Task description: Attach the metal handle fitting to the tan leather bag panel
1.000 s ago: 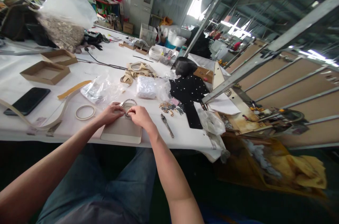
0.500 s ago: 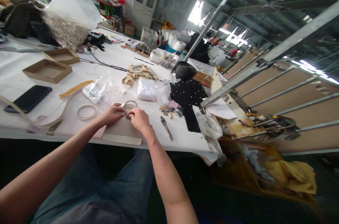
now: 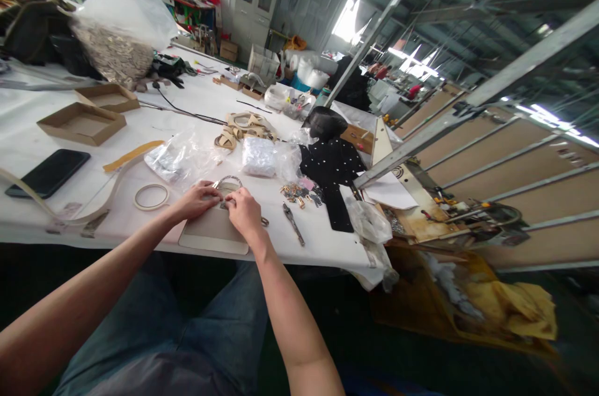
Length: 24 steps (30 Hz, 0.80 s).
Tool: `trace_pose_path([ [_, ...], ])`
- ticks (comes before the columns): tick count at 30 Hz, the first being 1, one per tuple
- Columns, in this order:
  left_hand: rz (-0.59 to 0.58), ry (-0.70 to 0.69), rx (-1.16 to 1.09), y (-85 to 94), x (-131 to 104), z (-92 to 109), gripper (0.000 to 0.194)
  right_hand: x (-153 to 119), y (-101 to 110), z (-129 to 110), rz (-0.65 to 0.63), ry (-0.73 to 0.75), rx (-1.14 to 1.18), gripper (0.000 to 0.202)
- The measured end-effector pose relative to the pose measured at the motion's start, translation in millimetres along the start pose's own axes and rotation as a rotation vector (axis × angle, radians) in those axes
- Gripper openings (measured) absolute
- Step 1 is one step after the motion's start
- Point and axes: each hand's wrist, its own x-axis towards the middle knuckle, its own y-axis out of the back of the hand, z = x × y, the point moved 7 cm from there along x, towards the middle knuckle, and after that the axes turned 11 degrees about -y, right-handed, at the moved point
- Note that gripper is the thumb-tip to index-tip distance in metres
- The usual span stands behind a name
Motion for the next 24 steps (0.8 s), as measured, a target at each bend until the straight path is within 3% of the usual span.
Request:
trace_pose_path([
  [8,0.007,0.016,-0.006,0.8,-1,1,0.037,-29,-2,-6,0.043,0.152,-0.006,0.039],
  [17,0.03,0.04,0.055,0.1,-1,9,0.023,-33,-17,2,0.085,0.11,-0.012,0.036],
  [24,-0.013,0.019,0.088,2.7,3,18,0.021,-36,-4,2,0.054,0.137,0.121,0.042],
])
